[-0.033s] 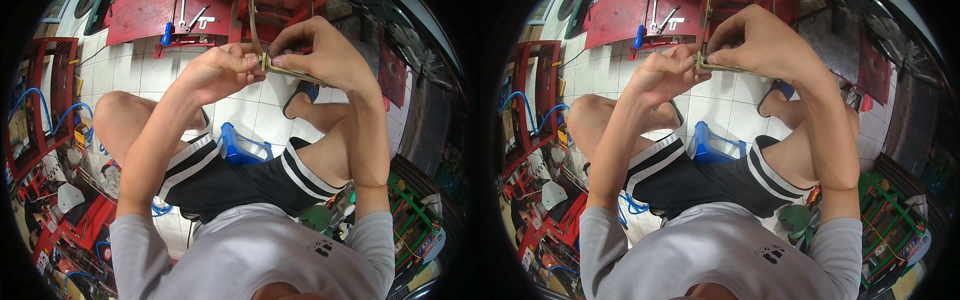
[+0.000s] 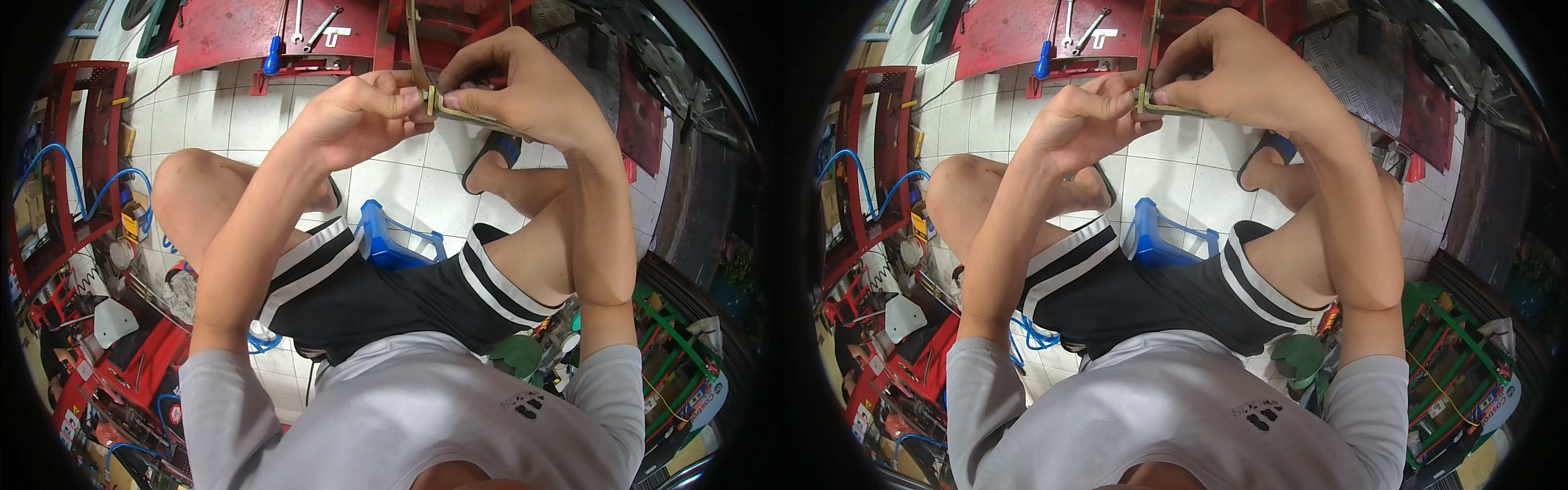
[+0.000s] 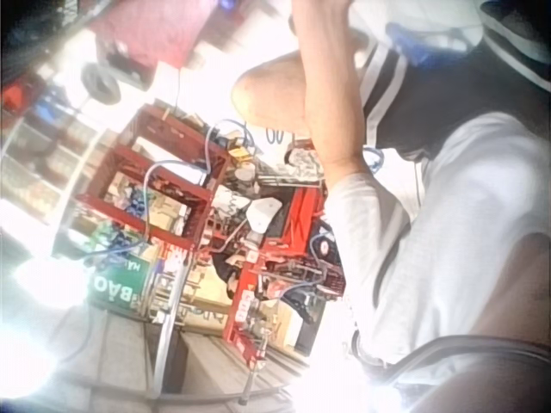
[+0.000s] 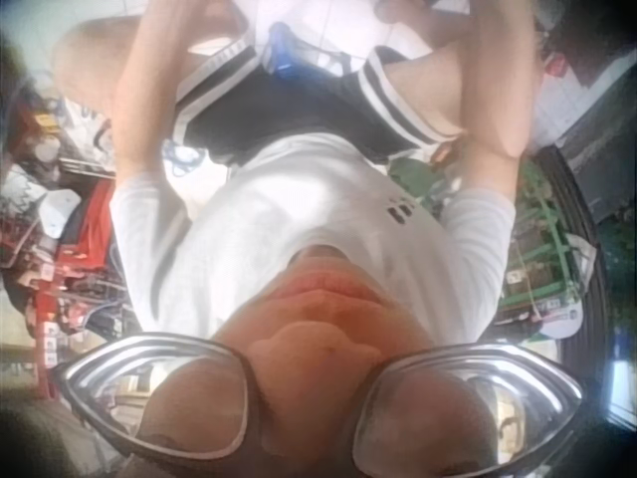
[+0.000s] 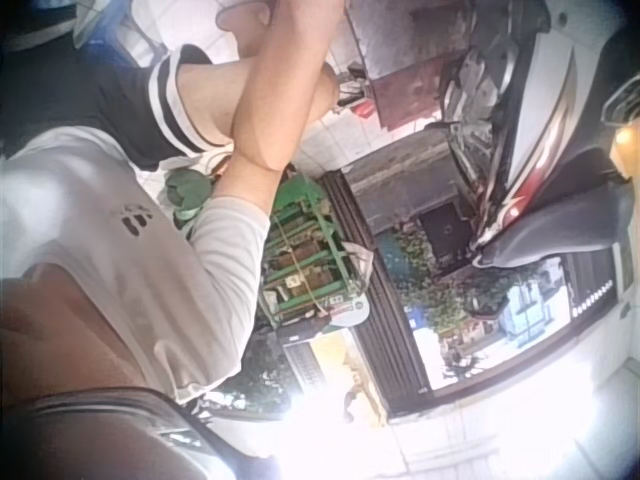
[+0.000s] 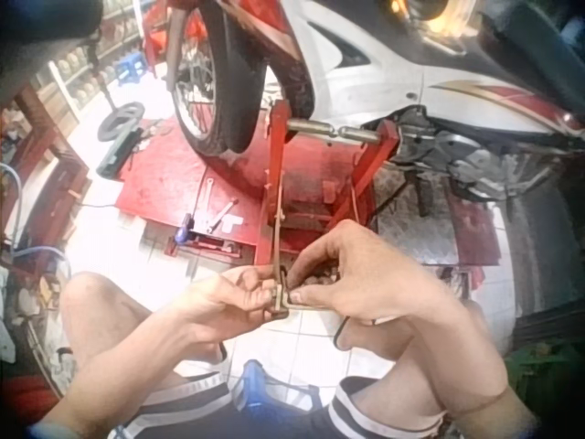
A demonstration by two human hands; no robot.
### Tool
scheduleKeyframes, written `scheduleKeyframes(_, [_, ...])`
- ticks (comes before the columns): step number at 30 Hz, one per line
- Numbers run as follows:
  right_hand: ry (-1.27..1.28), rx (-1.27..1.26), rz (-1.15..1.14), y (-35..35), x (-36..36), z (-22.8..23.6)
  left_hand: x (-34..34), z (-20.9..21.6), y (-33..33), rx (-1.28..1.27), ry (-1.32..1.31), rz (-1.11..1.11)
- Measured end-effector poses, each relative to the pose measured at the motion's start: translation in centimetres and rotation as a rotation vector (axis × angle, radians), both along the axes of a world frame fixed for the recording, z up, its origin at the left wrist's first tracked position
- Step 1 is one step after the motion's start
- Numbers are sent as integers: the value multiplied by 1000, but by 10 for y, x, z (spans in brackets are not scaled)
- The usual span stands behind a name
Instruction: The person sits on a stool and assembles a metal bracket by hand. They insert a small metal pin into a hole on the bracket, then attach a curved metal rod to the bracket using the pin. The person repeatedly adjusts the components to ensure they fit together properly.
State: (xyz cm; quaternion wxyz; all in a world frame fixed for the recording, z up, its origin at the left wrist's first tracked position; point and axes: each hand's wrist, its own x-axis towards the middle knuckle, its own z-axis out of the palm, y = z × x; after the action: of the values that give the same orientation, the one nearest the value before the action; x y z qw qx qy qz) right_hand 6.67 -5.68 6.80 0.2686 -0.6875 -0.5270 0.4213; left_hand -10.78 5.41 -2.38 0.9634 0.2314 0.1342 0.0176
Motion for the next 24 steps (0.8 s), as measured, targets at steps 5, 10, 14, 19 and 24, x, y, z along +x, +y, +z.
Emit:
scheduleKeyframes(5, [-27, 48, -13, -2, -3, -9, 0, 0, 0, 3, -10, 4])
scheduleKeyframes(10, [-15, 21, -31, -3, -4, -11, -1, -2, 1, 4, -15, -4])
scheduleKeyframes(14, [-6, 33, 45, -2, 3, -3, 0, 0, 0, 19, -9, 1])
scheduleKeyframes(19, [-39, 42, 10, -1, -3, -2, 0, -1, 0, 9, -11, -1])
scheduleKeyframes(24, [4, 32, -76, -4, -5, -17, 1, -2, -2, 12, -28, 6])
